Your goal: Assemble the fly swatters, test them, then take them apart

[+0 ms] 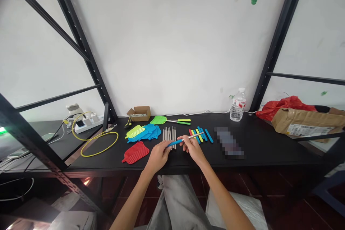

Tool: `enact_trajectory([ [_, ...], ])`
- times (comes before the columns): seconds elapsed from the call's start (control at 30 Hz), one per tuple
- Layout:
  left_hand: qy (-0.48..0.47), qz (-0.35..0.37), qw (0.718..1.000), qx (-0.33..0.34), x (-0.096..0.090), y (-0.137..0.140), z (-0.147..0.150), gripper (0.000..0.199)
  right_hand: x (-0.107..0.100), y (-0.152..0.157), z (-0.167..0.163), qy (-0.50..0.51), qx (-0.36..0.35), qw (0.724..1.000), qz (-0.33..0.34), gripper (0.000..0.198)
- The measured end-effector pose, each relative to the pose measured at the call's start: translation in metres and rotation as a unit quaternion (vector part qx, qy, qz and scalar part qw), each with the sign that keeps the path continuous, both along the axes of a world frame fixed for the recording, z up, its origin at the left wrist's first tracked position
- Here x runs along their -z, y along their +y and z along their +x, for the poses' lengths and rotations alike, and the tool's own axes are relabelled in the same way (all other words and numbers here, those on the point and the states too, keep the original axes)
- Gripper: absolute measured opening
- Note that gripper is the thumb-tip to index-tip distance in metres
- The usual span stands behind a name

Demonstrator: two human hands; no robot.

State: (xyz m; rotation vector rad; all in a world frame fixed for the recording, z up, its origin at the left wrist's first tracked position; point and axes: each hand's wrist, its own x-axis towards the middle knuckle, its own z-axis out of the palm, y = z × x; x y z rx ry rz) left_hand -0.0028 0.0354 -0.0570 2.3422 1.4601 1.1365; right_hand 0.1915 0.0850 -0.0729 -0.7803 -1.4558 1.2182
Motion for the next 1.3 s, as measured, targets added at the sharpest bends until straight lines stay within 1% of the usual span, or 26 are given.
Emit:
enact_trajectory([
  [0.13,-0.020,0.003,1.000,0.007,0.0000,0.0004,-0.0005,0.033,-0.0003,-0.0005,0.0001,0.005,-0.015,1.000,-0.003,0.049],
  [0.23,-0.038,0.003,0.999,0.005,0.0014,0.0011,-0.0011,0.033,0.0017,0.0012,0.0014,0.060,0.018,0.998,-0.031,0.045],
  [0.33,-0.039,-0.001,0.999,0.001,0.0024,0.0018,-0.0015,0.031,0.0028,0.0022,0.0029,0.148,0.064,0.985,-0.056,0.042],
  [0.43,-0.033,-0.003,0.999,-0.003,0.0022,0.0021,-0.0016,0.030,0.0018,0.0017,0.0037,0.182,0.079,0.978,-0.065,0.040],
  [0.7,0.000,0.008,1.000,0.016,0.0007,0.0007,-0.0008,0.030,0.0060,0.0043,0.0036,0.143,0.112,0.982,-0.058,0.041],
  [0.83,0.015,0.015,1.000,0.010,0.0011,-0.0005,-0.0005,0.031,0.0080,0.0056,0.0034,0.122,0.108,0.985,-0.051,0.042],
  [1.07,0.024,0.013,1.000,0.000,-0.0004,-0.0014,-0.0009,0.031,0.0050,0.0040,0.0028,0.088,0.093,0.991,-0.034,0.041],
  [1.13,0.034,0.009,0.999,-0.004,-0.0009,-0.0025,0.0013,0.031,0.0041,0.0029,0.0006,0.056,0.078,0.995,-0.021,0.042],
  [1.23,0.064,0.001,0.998,-0.012,-0.0010,-0.0048,0.0058,0.034,0.0020,0.0005,-0.0031,-0.022,0.021,1.000,0.005,0.043],
  [1.3,0.075,0.001,0.997,-0.008,-0.0019,-0.0043,0.0060,0.037,-0.0001,-0.0013,-0.0039,-0.033,-0.002,0.999,0.012,0.043],
])
